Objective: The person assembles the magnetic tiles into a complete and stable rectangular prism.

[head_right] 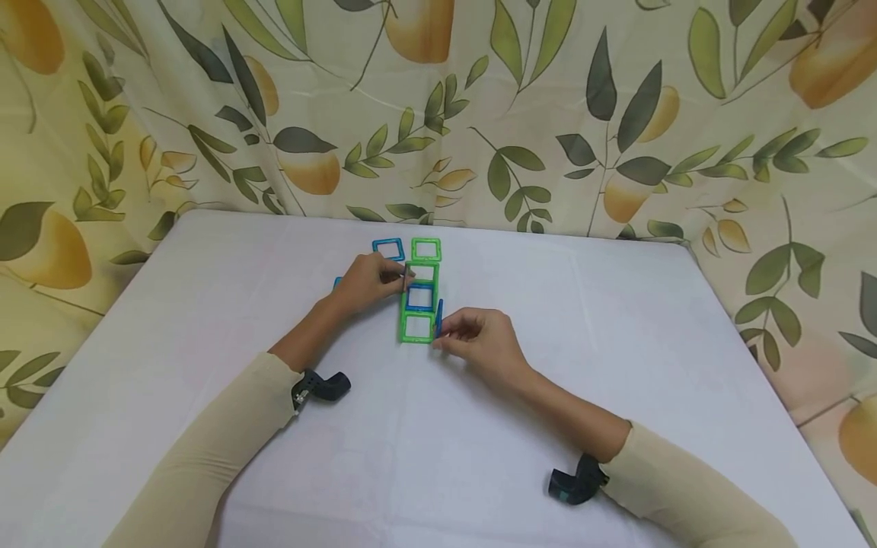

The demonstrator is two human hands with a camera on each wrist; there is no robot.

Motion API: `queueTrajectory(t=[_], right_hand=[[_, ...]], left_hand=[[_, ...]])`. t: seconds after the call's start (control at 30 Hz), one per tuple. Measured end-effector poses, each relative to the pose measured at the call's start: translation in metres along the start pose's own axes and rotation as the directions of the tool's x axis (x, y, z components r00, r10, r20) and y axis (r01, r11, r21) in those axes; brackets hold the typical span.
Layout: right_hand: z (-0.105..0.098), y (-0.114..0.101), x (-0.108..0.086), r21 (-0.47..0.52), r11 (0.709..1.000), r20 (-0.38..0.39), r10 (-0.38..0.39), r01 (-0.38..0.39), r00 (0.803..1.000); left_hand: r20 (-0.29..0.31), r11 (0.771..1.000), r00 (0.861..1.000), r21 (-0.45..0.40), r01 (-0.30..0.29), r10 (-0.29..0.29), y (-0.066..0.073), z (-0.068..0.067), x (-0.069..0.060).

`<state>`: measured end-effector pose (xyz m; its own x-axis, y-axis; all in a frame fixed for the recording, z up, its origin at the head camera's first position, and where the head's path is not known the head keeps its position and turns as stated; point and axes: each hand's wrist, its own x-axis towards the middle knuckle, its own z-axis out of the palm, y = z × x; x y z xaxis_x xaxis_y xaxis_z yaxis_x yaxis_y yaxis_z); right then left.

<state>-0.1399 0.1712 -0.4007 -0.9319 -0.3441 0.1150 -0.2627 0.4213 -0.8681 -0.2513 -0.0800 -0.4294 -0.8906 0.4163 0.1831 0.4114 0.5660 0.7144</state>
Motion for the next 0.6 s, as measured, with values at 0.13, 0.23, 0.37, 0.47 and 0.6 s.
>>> queueTrajectory(t=[0.13, 0.23, 0.37, 0.47, 0.6], right_hand=[[0.0025, 0.0008, 0.0009, 0.008, 1.0, 0.001, -0.008, 0.008, 1.0], [0.0043, 0.0006, 0.0023, 0.011, 1.0, 0.007, -0.013, 0.013, 1.0], [0.0057, -0.0007, 0.0023, 0.015, 1.0, 0.012, -0.007, 0.007, 1.0], [0.0062, -0.0006, 0.0026, 0.015, 1.0, 0.01, -0.008, 0.008, 1.0], [0.007, 0.0007, 0.0038, 0.012, 1.0, 0.003, -0.012, 0.012, 1.0]], left_hand=[[0.004, 1.0, 1.0, 0.003, 0.005, -0.005, 0.0006, 0.0011, 0.0], [0.001, 1.0, 1.0, 0.001, 0.012, -0.012, 0.0006, 0.0011, -0.0004], [0.006, 1.0, 1.0, 0.001, 0.014, -0.014, 0.0003, 0.0012, -0.0006], [0.006, 1.0, 1.0, 0.005, 0.013, -0.013, -0.0003, 0.0017, -0.0004], [0.002, 1.0, 1.0, 0.006, 0.011, -0.011, -0.0016, 0.0022, -0.0001]])
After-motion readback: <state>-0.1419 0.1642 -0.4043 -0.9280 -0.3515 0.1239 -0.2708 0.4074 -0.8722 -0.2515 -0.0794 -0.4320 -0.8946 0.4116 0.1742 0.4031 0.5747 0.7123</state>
